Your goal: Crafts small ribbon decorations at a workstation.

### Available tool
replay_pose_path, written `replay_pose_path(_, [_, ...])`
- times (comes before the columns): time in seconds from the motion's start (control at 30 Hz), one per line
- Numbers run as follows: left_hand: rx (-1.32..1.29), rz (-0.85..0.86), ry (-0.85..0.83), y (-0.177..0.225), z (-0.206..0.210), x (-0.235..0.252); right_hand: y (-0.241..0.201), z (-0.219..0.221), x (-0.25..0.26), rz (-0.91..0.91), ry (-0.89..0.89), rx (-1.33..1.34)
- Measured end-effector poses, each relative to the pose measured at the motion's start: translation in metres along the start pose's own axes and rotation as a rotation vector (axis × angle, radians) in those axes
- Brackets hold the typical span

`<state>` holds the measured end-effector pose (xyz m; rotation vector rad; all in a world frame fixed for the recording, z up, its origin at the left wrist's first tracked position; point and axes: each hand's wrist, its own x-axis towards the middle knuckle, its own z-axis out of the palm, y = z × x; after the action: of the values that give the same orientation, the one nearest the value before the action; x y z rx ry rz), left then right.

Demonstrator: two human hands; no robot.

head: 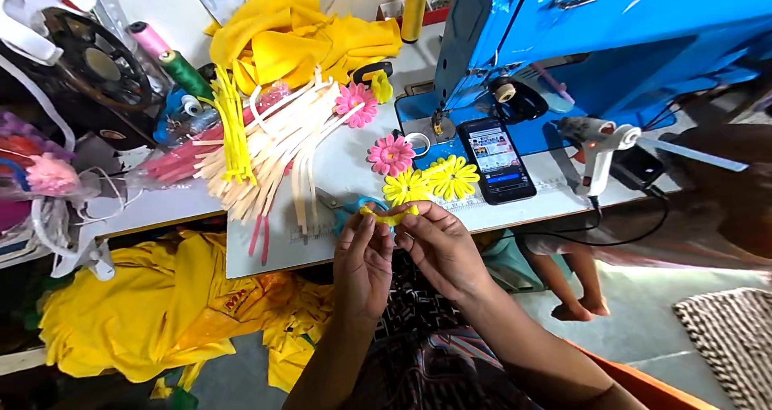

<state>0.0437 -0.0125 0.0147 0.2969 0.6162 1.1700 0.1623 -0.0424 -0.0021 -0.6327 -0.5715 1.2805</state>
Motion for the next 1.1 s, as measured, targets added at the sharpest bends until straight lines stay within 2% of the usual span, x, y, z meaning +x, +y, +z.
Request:
replay_pose_path(0.13, [0.026,0.021,0.029,0.002,-0.001,0.001,0.001,0.001,-0.001,-0.016,-0.022,-0.034])
replay_pose_path(0.47, [0.067,0.048,-0.073,0.004,-0.008,0.001,0.004,-0.002,-0.002,-0.069,-0.060,-0.014])
replay_pose_path(0.6, [0.261,0.199,-0.071,-0.001,-0.009,0.001,0.003,-0.001,-0.001,-0.100,-0.010,-0.085])
replay_pose_path(0.67, [0.450,0.338,-0.058,-0.005,-0.011,0.001,0.005,0.000,0.000,-0.140,0.034,-0.261])
replay_pose_path(0.77, [0.825,0.598,-0.173,-0.006,-0.024,0.007,0.008,-0.003,0.000,-0.211,0.020,-0.575])
replay_pose_path(0.83, [0.981,0.682,-0.195,-0.003,-0.025,0.007,0.006,-0.004,0.000,-0.237,-0.001,-0.723])
replay_pose_path(0.9, [1.050,0.693,-0.192,0.000,-0.023,0.007,0.004,-0.003,0.000,-0.252,-0.002,-0.734])
replay_pose_path(1.1, [1.020,0.605,-0.174,0.007,-0.019,0.007,-0.001,-0.006,0.003,-0.247,0.028,-0.642])
